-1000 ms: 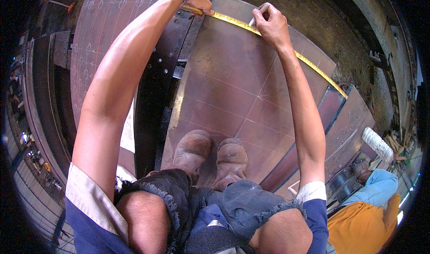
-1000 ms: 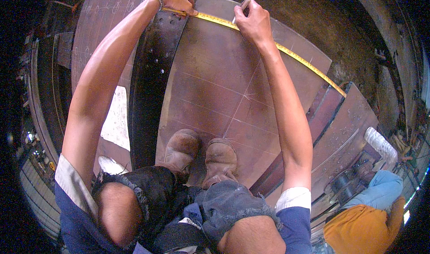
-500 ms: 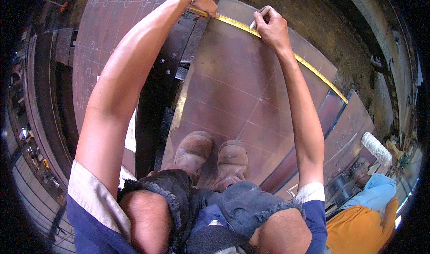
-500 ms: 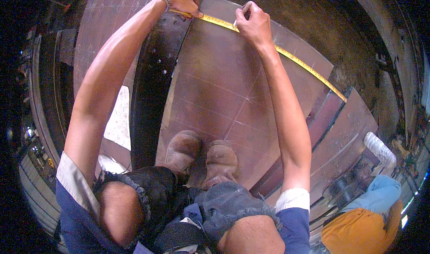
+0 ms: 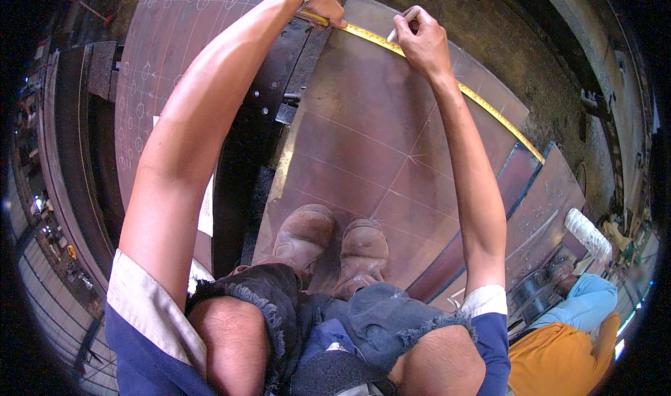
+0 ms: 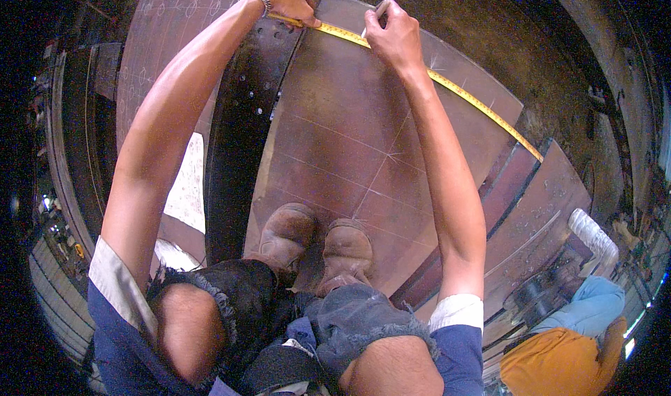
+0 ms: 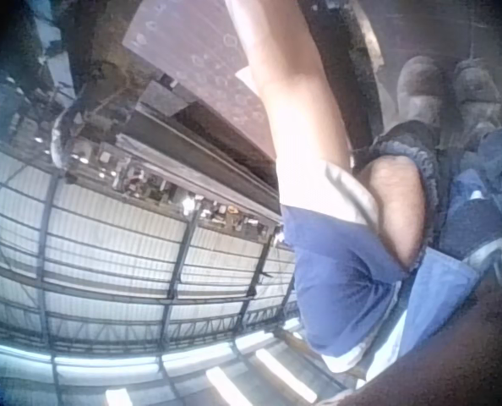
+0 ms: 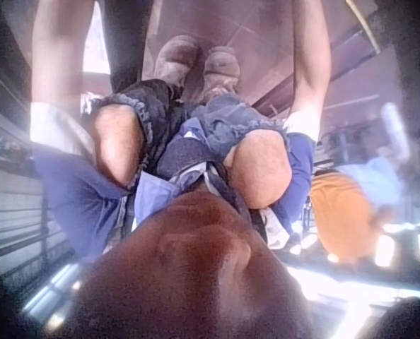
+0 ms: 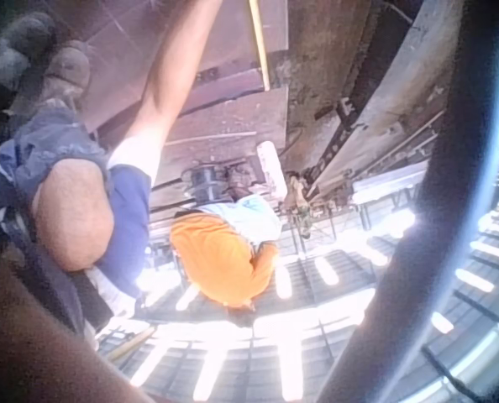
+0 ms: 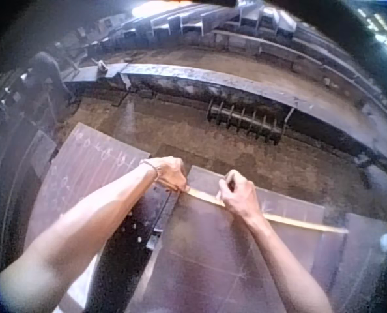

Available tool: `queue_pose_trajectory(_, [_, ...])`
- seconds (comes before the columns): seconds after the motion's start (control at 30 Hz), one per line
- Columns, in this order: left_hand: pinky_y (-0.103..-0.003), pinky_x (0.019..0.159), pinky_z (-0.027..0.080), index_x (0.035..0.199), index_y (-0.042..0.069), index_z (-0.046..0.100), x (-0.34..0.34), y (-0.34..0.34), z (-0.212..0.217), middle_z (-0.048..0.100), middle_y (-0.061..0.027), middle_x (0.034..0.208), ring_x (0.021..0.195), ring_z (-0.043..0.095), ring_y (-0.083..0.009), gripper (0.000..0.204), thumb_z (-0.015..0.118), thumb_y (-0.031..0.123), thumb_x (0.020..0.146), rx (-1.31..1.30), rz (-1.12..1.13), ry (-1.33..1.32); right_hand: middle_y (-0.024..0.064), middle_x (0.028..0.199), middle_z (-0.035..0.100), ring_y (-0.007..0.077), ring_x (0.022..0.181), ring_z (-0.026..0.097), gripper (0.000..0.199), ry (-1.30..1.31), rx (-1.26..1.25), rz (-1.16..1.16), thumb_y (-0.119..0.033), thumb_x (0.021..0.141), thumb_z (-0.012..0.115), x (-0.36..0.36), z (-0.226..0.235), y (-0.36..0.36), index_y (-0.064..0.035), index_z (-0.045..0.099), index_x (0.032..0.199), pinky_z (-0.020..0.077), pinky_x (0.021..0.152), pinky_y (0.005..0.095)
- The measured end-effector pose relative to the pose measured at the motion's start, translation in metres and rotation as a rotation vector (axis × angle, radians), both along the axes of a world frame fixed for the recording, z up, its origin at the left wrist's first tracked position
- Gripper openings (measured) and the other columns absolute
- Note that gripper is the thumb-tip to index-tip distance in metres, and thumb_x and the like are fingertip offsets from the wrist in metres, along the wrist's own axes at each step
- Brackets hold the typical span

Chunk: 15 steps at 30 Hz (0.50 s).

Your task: The person uses a tape measure to measure a large metal sheet on a workbench. They extend the tape across the sheet, mark measurements with a white marker, and reposition the tape to measure different sections. The person also briefly handles a metal ruler and a paper document.

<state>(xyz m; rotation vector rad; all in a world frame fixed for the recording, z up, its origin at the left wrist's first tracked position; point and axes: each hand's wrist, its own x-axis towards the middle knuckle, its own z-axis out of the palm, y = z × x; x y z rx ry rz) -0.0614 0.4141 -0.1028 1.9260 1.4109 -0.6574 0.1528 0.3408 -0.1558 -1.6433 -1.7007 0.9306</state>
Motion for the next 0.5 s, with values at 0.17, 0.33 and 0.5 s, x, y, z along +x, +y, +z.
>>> queue_pose_trajectory(0.17, [-0.037, 0.063, 0.054, 0.075, 0.009, 0.076, -0.005, 0.002, -0.009, 0.071, -0.0079, 0.071, 0.067, 0.068, -0.0207, 0.035, 0.068, 0.043, 0.075, 0.041, 0.003, -0.012, 0.0131, 0.074, 0.07, 0.0234, 0.071, 0.069, 0.029, -0.002, 0.014, -0.011, -0.03, 0.089, 0.061, -0.006, -0.004, 0.004, -0.0008, 0.066, 0.089, 0.0526, 0.068, 0.0356])
queue_pose_trajectory(0.33, [-0.037, 0.059, 0.053, 0.074, 0.009, 0.076, -0.004, 0.004, -0.01, 0.071, -0.007, 0.07, 0.064, 0.068, -0.0203, 0.036, 0.068, 0.044, 0.074, -0.013, 0.036, 0.01, 0.0195, 0.081, 0.07, 0.0302, 0.079, 0.07, 0.034, 0.014, -0.059, -0.055, -0.032, 0.088, 0.058, -0.013, -0.006, 0.016, 0.001, 0.068, 0.091, 0.053, 0.074, 0.0391])
queue_pose_trajectory(0.5, [-0.038, 0.057, 0.053, 0.073, 0.007, 0.075, -0.002, 0.005, -0.013, 0.07, -0.008, 0.068, 0.062, 0.067, -0.0213, 0.039, 0.069, 0.045, 0.073, -0.048, 0.083, -0.011, 0.0215, 0.085, 0.07, 0.0325, 0.083, 0.07, 0.037, -0.041, -0.105, -0.045, -0.034, 0.087, 0.058, -0.012, -0.011, 0.023, 0.0012, 0.069, 0.091, 0.0525, 0.079, 0.0408])
